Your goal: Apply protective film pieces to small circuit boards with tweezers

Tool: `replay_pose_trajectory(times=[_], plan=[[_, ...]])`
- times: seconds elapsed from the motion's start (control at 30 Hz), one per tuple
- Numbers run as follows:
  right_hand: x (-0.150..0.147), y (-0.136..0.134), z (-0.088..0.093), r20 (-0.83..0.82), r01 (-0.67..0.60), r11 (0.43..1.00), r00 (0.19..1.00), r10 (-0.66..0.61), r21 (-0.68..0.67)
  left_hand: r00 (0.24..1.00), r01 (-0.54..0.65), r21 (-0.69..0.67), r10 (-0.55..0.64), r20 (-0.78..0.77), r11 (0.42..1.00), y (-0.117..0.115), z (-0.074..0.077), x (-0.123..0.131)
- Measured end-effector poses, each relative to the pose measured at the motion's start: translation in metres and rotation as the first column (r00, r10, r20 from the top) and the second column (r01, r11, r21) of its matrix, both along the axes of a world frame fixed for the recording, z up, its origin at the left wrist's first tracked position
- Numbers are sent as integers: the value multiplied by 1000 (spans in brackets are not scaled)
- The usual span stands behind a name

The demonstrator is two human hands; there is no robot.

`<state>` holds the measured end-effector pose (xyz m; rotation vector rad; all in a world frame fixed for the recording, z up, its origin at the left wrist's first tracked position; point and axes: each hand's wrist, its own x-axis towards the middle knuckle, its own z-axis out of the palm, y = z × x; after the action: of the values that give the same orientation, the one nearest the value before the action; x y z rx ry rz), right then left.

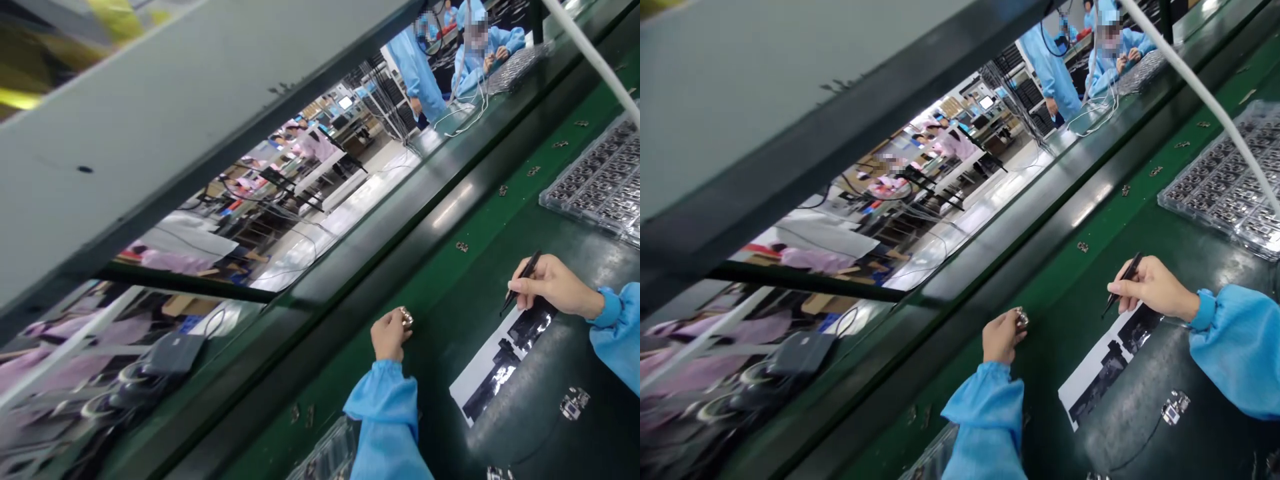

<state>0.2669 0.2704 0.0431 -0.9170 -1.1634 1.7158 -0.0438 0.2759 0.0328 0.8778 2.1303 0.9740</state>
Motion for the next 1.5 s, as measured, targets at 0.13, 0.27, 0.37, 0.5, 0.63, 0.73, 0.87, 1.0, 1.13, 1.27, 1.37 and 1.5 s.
replay_pose_trajectory(times=[0.13, 0.27, 0.37, 0.5, 0.63, 0.73, 0.87, 1.0, 1.13, 1.27, 1.37, 1.5], plan=[[-6, -7, -2, -24, 10, 1000, 1000, -10, 0, 954, 43, 21, -48, 297, 999, -52, 6, 36], [-23, -19, -5, -10, 3, 1000, 1000, -3, -12, 736, 88, 53, -101, 670, 995, -100, 2, 81], [-38, -27, -13, 32, -3, 999, 999, 4, -51, 652, 119, 42, -110, 750, 992, -117, -6, 102], [-54, -33, -25, 79, 6, 994, 997, 2, -106, 658, 141, 49, -131, 741, 989, -120, -15, 112], [-60, -35, -30, 106, -4, 995, 994, 15, -99, 656, 158, 56, -147, 740, 986, -118, -17, 113], [-62, -35, -30, 129, -14, 997, 991, 24, -78, 652, 162, 56, -149, 743, 985, -118, -17, 114], [-63, -35, -29, 148, -22, 997, 988, 33, -79, 652, 162, 52, -146, 744, 985, -118, -17, 114], [-61, -33, -30, 144, -64, 991, 986, 81, -119, 664, 162, 37, -137, 735, 986, -118, -17, 115], [-59, -30, -32, 119, -124, 981, 983, 142, -146, 678, 177, 36, -149, 720, 983, -119, -18, 115], [-57, -28, -31, 108, -147, 972, 980, 169, -183, 700, 224, 57, -201, 686, 973, -120, -22, 114], [-57, -27, -30, 124, -152, 972, 976, 176, -180, 712, 259, 71, -240, 660, 963, -121, -24, 113], [-57, -27, -30, 147, -160, 974, 972, 184, -159, 717, 274, 74, -255, 648, 959, -121, -24, 113]])
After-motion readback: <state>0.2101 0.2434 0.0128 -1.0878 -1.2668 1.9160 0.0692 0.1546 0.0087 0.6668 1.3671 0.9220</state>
